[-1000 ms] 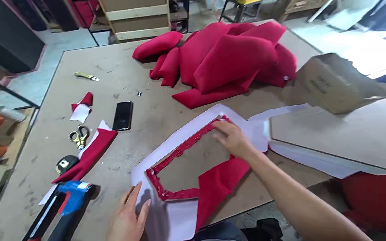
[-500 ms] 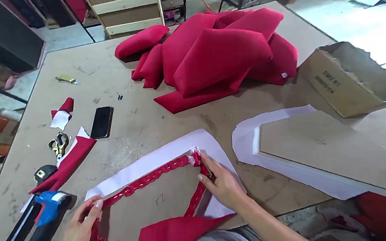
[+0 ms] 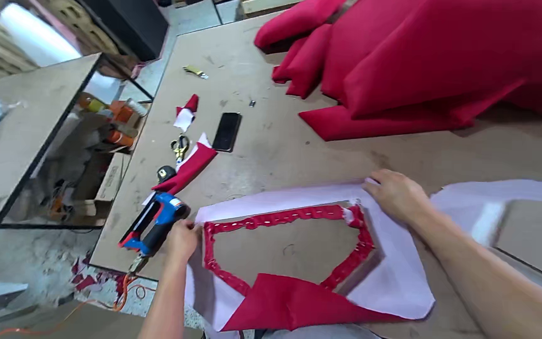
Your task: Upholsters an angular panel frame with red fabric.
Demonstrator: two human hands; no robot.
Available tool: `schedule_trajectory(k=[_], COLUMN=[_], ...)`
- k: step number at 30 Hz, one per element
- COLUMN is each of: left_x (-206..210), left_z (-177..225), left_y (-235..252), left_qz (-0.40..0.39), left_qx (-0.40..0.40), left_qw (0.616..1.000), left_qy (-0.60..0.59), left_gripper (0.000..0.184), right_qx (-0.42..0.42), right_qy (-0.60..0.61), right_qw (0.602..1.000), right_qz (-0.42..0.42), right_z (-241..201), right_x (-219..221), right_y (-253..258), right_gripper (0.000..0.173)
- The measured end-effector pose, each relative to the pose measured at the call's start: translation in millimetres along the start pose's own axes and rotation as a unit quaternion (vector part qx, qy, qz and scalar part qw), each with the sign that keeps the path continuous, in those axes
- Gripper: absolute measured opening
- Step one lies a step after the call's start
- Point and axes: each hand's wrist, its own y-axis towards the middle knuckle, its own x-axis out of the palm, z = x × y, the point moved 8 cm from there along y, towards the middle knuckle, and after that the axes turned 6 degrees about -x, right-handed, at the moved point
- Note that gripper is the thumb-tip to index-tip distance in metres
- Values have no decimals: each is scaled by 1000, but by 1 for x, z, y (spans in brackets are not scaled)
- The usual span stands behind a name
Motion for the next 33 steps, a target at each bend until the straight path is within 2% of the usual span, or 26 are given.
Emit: schedule_trajectory(k=[3, 5, 7, 8, 10, 13, 14, 16, 19, 20, 22, 23, 24, 25, 26, 27, 29, 31, 33], left_x=[8, 10, 10, 9, 6, 7, 9, 12, 19, 21, 20, 20, 21, 23, 26, 28, 26, 25, 26], left_z=[23, 37, 42, 40, 29, 20, 20, 21, 25, 26, 30, 31, 33, 33, 32, 31, 35, 39, 44], left_y=[10, 12, 12, 12, 10, 14, 18, 26, 34, 33, 31, 32, 33, 35, 34, 32, 34, 33, 33], left_qz=[-32, -13, 21, 32, 26, -15, -34, -63, -97, -112, -128, -135, -146, -156, -166, -169, -164, -164, -169], left_qx=[45, 72, 87, 86, 71, 49, 42, 36, 48, 53, 64, 69, 73, 73, 72, 75, 92, 106, 110], left_qw=[998, 996, 993, 990, 983, 975, 972, 963, 957, 956, 956, 956, 955, 952, 949, 948, 950, 954, 957], left_qy=[-8, -41, -80, -108, -165, -215, -229, -259, -270, -266, -255, -251, -248, -253, -258, -260, -248, -226, -210], left_gripper=[23, 22, 23, 23, 23, 22, 22, 23, 22, 22, 22, 23, 24, 26, 26, 27, 27, 26, 25], right_qx=[17, 47, 65, 42, -73, -292, -320, -318, -300, -302, -332, -339, -334, -319, -291, -253, -217, -206, -202], right_qy=[-12, -16, -4, 3, 0, -41, -53, -80, -125, -137, -169, -184, -194, -198, -196, -194, -202, -210, -218], right_qw=[999, 994, 987, 987, 991, 956, 944, 931, 926, 928, 926, 922, 922, 923, 923, 913, 881, 868, 873], right_qz=[43, 98, 144, 154, 116, -3, -56, -159, -191, -171, -67, -31, -36, -80, -157, -252, -368, -399, -387], right_z=[22, 31, 13, -17, -120, -283, -319, -356, -368, -367, -362, -359, -358, -361, -366, -372, -387, -390, -389], right_x=[-9, -19, -38, -48, -43, 32, 57, 93, 100, 101, 103, 104, 103, 103, 105, 107, 107, 108, 109], right_y=[-4, -10, -20, -23, -32, -51, -51, -43, -42, -49, -67, -70, -67, -58, -47, -36, -15, -10, -12], right_gripper=[34, 34, 31, 31, 41, 67, 83, 109, 113, 110, 103, 105, 108, 109, 109, 109, 114, 118, 118])
